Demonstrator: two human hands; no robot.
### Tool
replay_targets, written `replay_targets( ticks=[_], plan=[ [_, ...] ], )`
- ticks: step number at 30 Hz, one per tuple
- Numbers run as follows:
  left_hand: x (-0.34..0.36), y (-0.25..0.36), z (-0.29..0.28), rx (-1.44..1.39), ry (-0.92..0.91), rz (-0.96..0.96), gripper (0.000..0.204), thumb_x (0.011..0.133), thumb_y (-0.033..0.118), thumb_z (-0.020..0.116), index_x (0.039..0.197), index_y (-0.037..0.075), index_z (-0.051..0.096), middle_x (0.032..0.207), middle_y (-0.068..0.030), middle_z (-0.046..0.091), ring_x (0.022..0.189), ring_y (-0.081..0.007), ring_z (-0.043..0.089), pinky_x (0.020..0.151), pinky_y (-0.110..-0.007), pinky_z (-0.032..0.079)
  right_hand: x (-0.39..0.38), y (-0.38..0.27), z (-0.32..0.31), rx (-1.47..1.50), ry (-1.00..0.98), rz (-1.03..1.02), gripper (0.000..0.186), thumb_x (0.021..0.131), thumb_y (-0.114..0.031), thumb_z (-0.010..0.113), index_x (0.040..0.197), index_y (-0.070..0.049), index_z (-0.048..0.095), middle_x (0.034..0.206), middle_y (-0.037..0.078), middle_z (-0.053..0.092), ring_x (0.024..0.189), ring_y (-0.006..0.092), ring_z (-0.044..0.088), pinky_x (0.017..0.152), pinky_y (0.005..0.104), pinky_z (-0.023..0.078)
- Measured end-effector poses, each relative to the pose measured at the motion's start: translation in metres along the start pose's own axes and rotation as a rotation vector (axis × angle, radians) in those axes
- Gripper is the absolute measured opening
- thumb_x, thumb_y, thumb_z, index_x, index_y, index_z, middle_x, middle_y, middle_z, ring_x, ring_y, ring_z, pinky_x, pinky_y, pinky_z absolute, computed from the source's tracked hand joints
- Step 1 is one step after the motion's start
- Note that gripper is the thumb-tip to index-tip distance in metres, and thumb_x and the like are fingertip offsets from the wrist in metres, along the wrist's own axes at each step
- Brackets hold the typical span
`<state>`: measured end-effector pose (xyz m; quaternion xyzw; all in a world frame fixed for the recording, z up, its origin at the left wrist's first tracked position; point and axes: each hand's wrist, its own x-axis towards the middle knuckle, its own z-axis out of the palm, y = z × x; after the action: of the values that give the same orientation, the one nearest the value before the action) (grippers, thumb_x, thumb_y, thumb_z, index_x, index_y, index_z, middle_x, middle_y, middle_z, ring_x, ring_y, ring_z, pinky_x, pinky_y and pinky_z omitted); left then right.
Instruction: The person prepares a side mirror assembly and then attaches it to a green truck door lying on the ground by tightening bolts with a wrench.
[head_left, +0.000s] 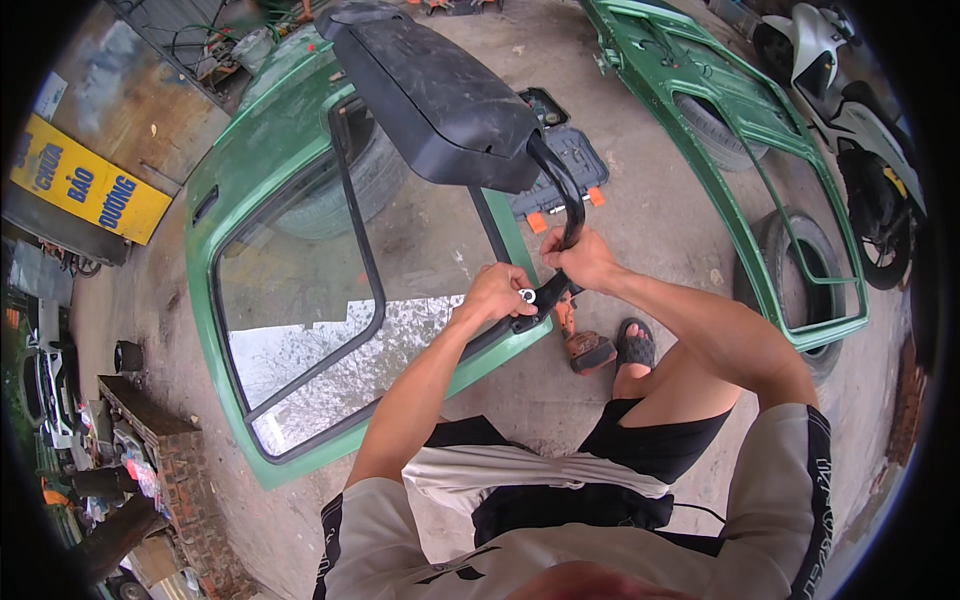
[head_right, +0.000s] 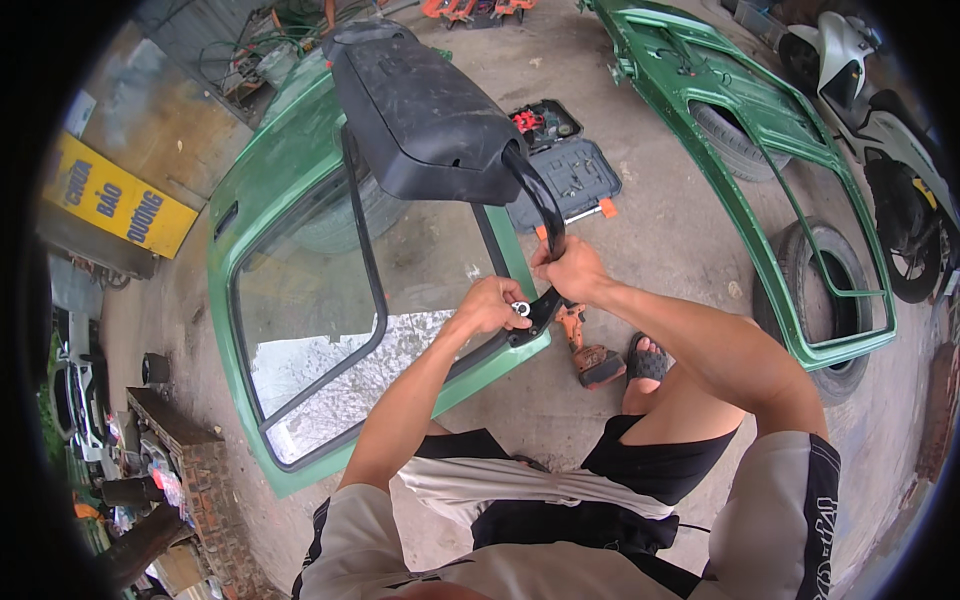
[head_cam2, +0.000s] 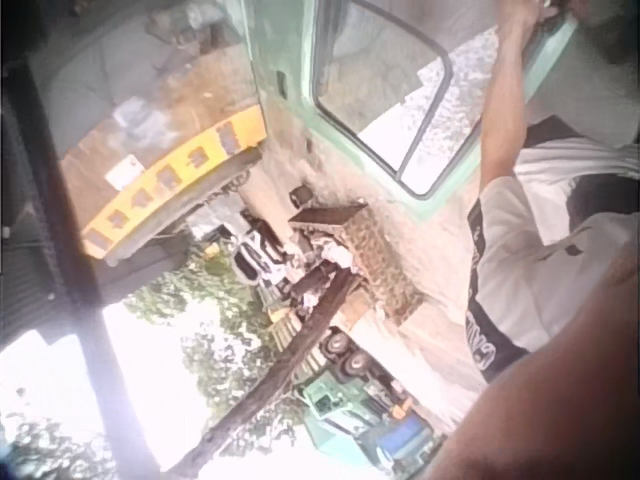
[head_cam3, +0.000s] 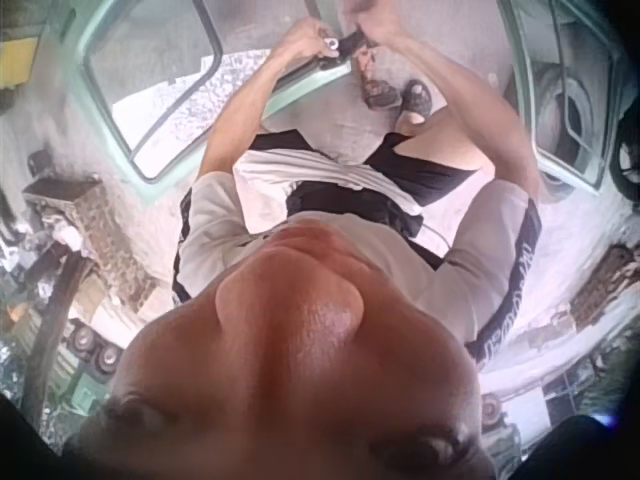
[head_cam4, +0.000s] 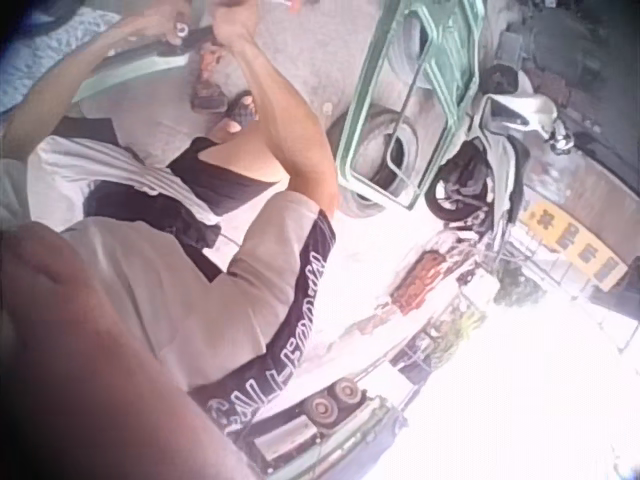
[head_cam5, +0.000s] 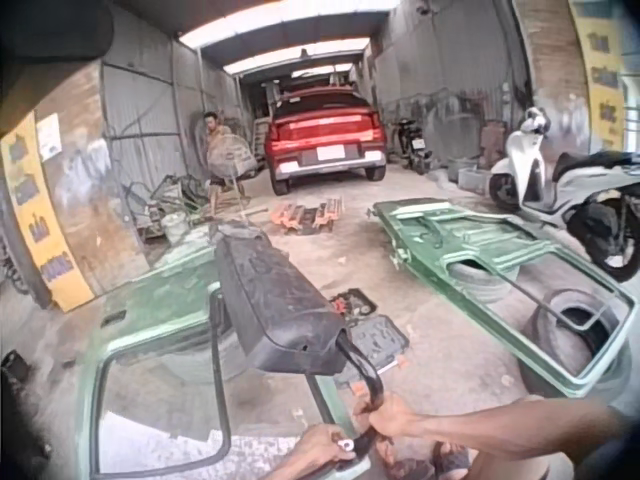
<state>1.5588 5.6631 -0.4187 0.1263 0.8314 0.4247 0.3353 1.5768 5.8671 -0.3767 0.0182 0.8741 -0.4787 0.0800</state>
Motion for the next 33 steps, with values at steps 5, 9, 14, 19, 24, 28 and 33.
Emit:
replay_targets(
  ticks=[5,9,14,19,24,28,33],
  plan=[
    [0.007,-0.012,0.001,-0.125,-0.067,-0.038,0.031,0.073,0.005,0.087,0.096,-0.001,0.067,0.08,-0.0081,0.071,0.064,-0.0147,0.068,0.056,-0.027,0.054,-0.002,-0.01,-0.003,0.101,-0.046,0.061,0.01,0.079,-0.008,0.072,0.088,-0.002,0.072,0.081,0.005,0.071,0.078,0.0171,0.067,0.074,0.0355,0.052],
    [-0.003,0.002,-0.011,-0.285,-0.254,-0.159,0.035,0.08,0.009,0.085,0.101,0.003,0.058,0.083,-0.0098,0.07,0.062,-0.0141,0.068,0.053,-0.023,0.053,-0.005,-0.01,-0.005,0.085,-0.076,0.083,0.008,0.081,-0.006,0.072,0.088,-0.004,0.07,0.082,0.002,0.068,0.079,0.0134,0.063,0.075,0.0314,0.05],
    [0.02,-0.014,-0.013,-0.384,-0.417,-0.201,0.037,0.081,0.01,0.085,0.098,0.004,0.052,0.082,-0.0111,0.07,0.062,-0.0154,0.069,0.051,-0.024,0.054,-0.005,-0.014,-0.007,0.015,-0.055,0.1,0.009,0.08,-0.008,0.072,0.088,-0.005,0.071,0.082,0.002,0.069,0.079,0.0136,0.064,0.075,0.0316,0.05],
    [0.019,-0.021,0.0,-0.527,-0.337,-0.206,0.035,0.084,0.01,0.083,0.1,0.004,0.052,0.082,-0.0098,0.069,0.061,-0.0138,0.067,0.048,-0.022,0.054,-0.006,-0.01,-0.008,-0.085,-0.085,0.128,0.014,0.08,-0.021,0.072,0.089,-0.011,0.072,0.088,0.004,0.073,0.086,0.0195,0.069,0.078,0.0372,0.052],
    [0.008,-0.014,0.02,-0.701,-0.206,-0.27,0.035,0.084,0.009,0.082,0.099,0.008,0.051,0.081,-0.0081,0.068,0.057,-0.0146,0.067,0.045,-0.021,0.052,-0.009,0.004,-0.014,-0.158,-0.016,0.029,0.019,0.081,-0.025,0.067,0.094,-0.012,0.07,0.089,0.009,0.073,0.087,0.0271,0.07,0.079,0.0406,0.052],
    [0.003,-0.031,0.033,-0.824,-0.055,-0.288,0.036,0.084,0.009,0.083,0.097,0.006,0.049,0.08,-0.0103,0.067,0.059,-0.0165,0.069,0.046,-0.024,0.055,-0.007,0.011,-0.001,-0.15,-0.044,0.062,0.029,0.083,-0.029,0.065,0.107,-0.012,0.068,0.093,0.014,0.073,0.093,0.0334,0.071,0.083,0.0439,0.053],
    [-0.006,-0.02,0.036,-0.75,0.045,-0.277,0.033,0.085,0.01,0.081,0.098,0.005,0.051,0.079,-0.0099,0.066,0.058,-0.0145,0.067,0.052,-0.023,0.058,-0.013,0.017,-0.002,-0.209,0.059,-0.093,0.033,0.084,-0.024,0.068,0.113,-0.008,0.064,0.092,0.012,0.069,0.089,0.0303,0.069,0.08,0.042,0.052]
  ],
)
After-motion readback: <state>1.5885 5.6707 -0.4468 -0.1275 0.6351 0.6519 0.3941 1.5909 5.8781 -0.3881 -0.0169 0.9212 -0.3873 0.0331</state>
